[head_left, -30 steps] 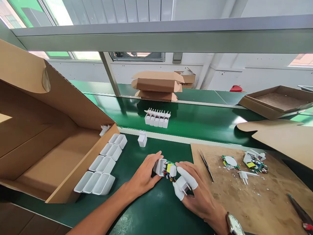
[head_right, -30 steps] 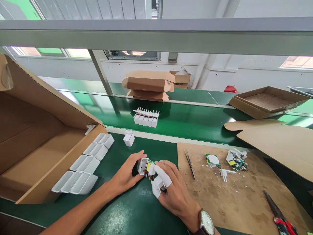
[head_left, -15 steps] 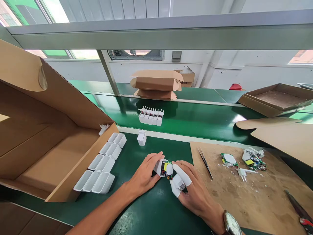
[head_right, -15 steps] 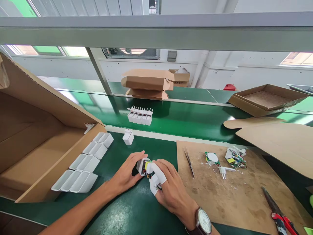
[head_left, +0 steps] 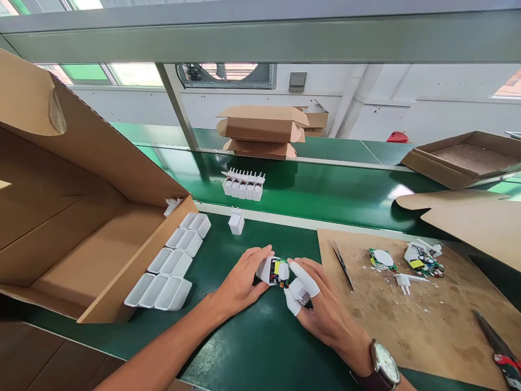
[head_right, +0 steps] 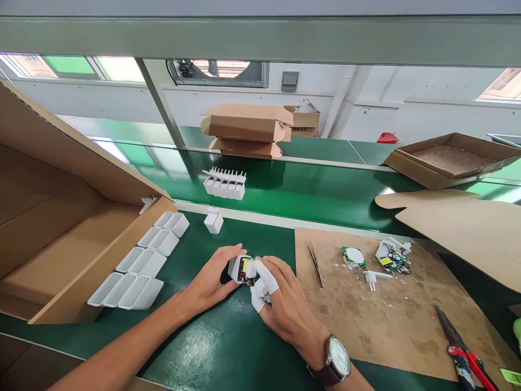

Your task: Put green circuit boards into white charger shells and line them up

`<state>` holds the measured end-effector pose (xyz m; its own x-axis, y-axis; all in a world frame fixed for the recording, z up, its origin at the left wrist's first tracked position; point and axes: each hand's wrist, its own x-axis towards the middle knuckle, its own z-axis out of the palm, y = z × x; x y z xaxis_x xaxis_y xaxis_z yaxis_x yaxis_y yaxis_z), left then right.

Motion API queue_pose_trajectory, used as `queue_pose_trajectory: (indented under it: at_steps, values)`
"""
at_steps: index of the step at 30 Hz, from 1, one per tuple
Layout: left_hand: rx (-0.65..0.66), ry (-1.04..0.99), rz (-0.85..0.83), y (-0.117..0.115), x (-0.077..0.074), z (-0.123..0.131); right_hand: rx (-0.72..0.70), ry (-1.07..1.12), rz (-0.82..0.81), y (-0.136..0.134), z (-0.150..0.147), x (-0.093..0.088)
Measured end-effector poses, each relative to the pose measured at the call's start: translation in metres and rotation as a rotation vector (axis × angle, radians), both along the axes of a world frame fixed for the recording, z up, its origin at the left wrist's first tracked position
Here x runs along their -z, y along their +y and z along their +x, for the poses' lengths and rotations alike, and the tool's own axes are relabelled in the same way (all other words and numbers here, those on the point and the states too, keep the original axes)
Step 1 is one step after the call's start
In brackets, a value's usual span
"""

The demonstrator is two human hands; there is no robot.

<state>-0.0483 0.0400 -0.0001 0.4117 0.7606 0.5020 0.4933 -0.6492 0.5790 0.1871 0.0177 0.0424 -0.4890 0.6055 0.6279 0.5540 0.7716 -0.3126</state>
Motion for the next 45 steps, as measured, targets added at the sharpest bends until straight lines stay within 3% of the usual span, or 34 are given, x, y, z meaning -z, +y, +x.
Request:
queue_pose_trajectory:
  at_steps: [7,14,19,22,27,33,37,45]
  values:
    - [-0.044,0.032,-0.061,-0.004,-0.002,0.004,-0.013,-0.016,-0.039,0.002,0.001,0.011]
    - [0.220,-0.144,-0.395,-0.008,-0.006,0.007,-0.110,0.143,-0.185,0.007,0.005,0.008]
    - [0.203,-0.436,-0.513,-0.010,-0.007,0.015,-0.188,0.111,-0.139,0.016,0.003,0.028]
    - [0.139,-0.449,-0.558,-0.011,-0.010,0.016,-0.195,0.084,-0.071,0.019,0.002,0.039]
    - [0.045,-0.425,-0.445,-0.011,-0.013,0.012,-0.125,0.088,-0.016,0.016,0.003,0.033]
    - [0.022,-0.405,-0.355,-0.010,-0.013,0.012,-0.153,0.062,-0.161,0.015,-0.002,0.021]
    - [-0.018,-0.368,-0.321,-0.008,-0.014,0.014,-0.097,0.071,-0.141,0.012,-0.004,0.025]
    - [0.019,-0.437,-0.102,-0.010,-0.019,0.014,-0.116,0.050,-0.144,0.012,0.001,0.020]
